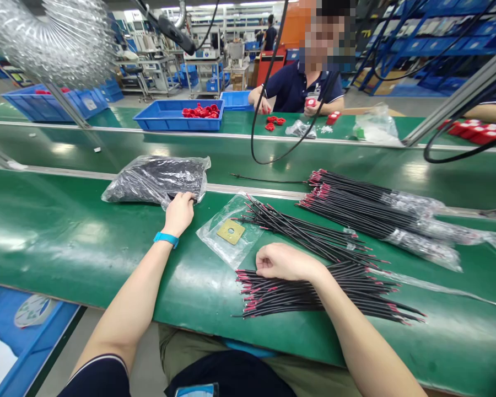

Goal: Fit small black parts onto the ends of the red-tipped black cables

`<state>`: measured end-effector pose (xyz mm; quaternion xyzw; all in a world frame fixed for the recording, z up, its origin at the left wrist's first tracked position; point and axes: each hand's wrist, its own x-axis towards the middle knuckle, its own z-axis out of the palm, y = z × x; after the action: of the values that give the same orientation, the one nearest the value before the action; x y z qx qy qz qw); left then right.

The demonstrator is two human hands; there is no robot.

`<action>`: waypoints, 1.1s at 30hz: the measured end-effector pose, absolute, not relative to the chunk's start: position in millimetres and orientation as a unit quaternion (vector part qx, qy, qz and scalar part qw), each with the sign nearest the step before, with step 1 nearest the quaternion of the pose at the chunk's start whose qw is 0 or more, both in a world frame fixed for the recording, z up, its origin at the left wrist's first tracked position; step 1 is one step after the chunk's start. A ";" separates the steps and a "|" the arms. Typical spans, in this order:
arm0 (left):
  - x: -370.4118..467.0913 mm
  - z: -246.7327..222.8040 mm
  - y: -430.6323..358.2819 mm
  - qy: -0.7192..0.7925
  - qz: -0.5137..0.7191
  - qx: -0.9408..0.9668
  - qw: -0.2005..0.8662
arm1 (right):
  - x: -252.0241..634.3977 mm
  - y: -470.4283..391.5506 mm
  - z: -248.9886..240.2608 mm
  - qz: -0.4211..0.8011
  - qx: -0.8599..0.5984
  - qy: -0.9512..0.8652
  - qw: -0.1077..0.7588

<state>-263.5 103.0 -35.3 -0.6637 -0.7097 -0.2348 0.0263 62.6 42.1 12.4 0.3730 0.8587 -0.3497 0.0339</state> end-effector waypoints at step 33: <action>-214.2 -30.1 80.6 -0.556 -0.494 -0.531 -0.406 | 31.3 46.5 -37.1 -0.051 0.446 0.829 -0.332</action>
<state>-214.2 80.6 -30.1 -0.5306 -0.5562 -0.4940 -0.4062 31.3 46.5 -37.1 0.4465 0.8294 -0.0512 -0.3320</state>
